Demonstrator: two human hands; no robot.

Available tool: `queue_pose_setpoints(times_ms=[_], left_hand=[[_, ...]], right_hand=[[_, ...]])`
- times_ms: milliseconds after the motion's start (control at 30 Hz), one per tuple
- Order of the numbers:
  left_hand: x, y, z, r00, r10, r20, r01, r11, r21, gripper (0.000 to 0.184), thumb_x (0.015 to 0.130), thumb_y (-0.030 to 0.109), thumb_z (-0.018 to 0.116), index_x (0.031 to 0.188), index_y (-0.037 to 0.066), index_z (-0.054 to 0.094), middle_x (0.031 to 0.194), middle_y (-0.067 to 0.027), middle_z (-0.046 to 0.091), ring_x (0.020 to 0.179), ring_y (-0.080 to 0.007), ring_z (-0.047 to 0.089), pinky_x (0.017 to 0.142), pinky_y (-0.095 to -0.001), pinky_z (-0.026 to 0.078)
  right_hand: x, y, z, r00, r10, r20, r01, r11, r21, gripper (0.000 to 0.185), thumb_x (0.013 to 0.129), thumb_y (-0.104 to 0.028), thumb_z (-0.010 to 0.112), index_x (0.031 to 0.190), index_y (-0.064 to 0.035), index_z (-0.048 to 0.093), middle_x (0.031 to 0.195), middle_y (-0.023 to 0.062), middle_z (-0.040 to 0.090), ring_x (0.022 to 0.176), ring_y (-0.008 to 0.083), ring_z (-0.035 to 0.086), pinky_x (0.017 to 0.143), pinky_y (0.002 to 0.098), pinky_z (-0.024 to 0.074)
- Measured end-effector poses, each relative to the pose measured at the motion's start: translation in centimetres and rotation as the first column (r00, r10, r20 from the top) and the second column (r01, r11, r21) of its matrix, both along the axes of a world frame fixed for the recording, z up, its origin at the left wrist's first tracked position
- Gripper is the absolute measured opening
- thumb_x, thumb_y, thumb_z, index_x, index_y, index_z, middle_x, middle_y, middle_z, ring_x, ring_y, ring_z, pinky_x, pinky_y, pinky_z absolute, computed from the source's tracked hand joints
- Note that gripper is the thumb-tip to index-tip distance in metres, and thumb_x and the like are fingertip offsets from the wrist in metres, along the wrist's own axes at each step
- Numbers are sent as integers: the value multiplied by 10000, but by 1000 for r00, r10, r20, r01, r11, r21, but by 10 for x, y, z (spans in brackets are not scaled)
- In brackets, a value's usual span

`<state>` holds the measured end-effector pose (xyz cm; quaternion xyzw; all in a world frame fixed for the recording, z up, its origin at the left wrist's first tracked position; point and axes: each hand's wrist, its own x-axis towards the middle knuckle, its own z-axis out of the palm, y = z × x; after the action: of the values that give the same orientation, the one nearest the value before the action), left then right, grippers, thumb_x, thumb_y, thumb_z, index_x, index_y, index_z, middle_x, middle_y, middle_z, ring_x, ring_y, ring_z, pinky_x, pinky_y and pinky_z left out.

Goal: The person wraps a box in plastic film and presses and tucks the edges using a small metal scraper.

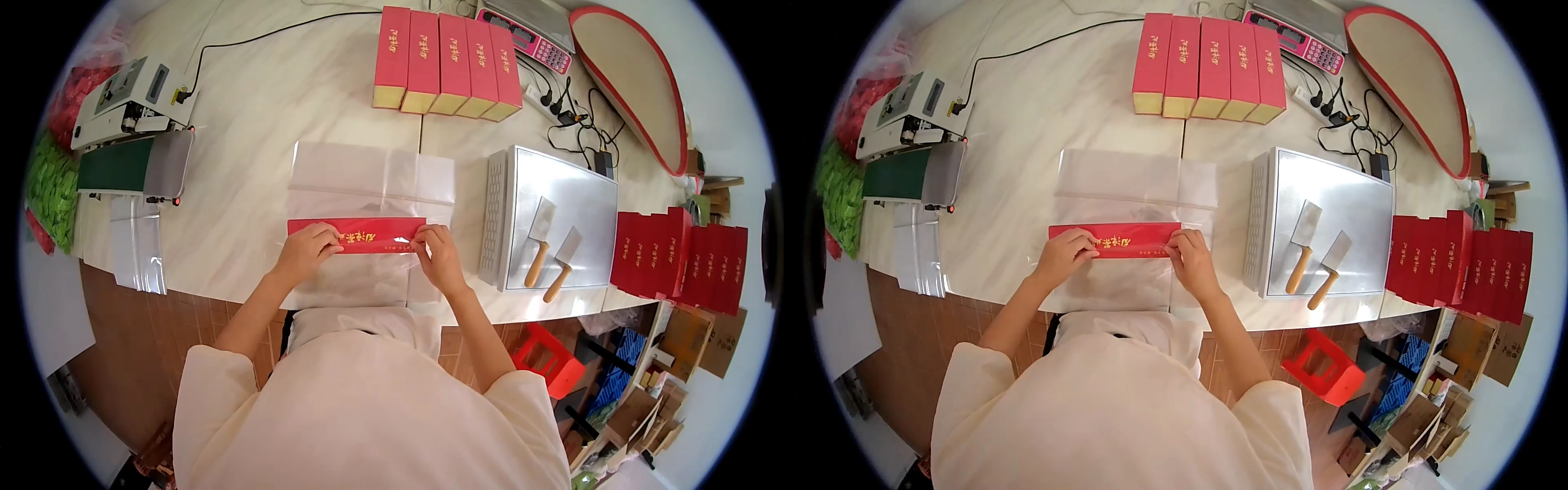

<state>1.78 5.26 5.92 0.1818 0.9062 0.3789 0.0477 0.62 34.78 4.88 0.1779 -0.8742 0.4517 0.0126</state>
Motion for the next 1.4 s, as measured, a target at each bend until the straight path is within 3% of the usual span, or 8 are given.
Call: queue_pose_setpoints(times_ms=[133,200,300,533,867,1167,1267,1400], left_hand=[[-1,0,-2,1000,8,-17,-8,1000,7,132,812,166,714,805,59,637,911,-26,638,832,-220,624,698,-342,504],[-2,1,-2,999,40,1,-40,999,6,131,787,146,733,782,52,642,909,-33,649,849,-223,635,701,-329,511],[-3,2,-2,997,60,55,-61,998,21,134,782,143,737,781,53,637,899,-40,648,847,-234,632,711,-336,508],[0,-1,-11,998,60,-13,-59,998,19,145,794,163,732,823,66,628,917,-29,631,848,-227,620,694,-337,508],[27,-54,0,986,164,-22,-165,984,-64,215,761,190,764,878,62,636,1033,-67,598,969,-268,566,838,-382,453],[15,-94,13,994,88,-57,-96,982,-165,123,799,160,723,804,83,628,898,-12,628,853,-210,590,790,-375,416],[12,-97,19,997,79,-16,-81,969,-234,125,794,169,725,799,89,629,956,-20,645,906,-211,601,837,-376,417],[7,-72,20,982,-55,-178,27,988,-153,129,785,166,726,808,88,627,1093,-33,662,1008,-212,605,939,-405,429]], right_hand=[[-2,0,-4,1000,-2,17,1,1000,31,146,799,19,674,908,-16,583,971,127,603,917,331,547,794,401,466],[2,-13,-2,953,-181,-241,234,949,212,179,796,-13,672,947,-28,577,1032,139,585,954,339,540,834,426,452],[6,-46,21,948,32,-316,42,974,224,225,822,-61,679,1017,-46,569,1051,134,564,986,348,529,878,470,420],[7,-86,-20,970,136,-202,-93,973,211,187,808,-102,667,962,-41,581,1076,118,549,1021,319,527,895,455,415],[2,-85,-21,983,93,-156,-77,991,108,140,813,-85,676,920,-58,589,1035,98,554,984,301,525,870,446,406],[2,-87,-18,987,83,-140,-67,991,116,157,802,-61,685,923,-55,585,1051,97,554,989,310,512,857,448,399],[2,-89,-16,987,78,-140,-61,991,117,156,802,-56,684,924,-53,585,1051,97,555,991,310,511,858,449,398],[2,-89,-17,988,74,-137,-54,989,138,157,808,-52,683,932,-50,587,1041,92,556,984,305,512,858,450,401]])
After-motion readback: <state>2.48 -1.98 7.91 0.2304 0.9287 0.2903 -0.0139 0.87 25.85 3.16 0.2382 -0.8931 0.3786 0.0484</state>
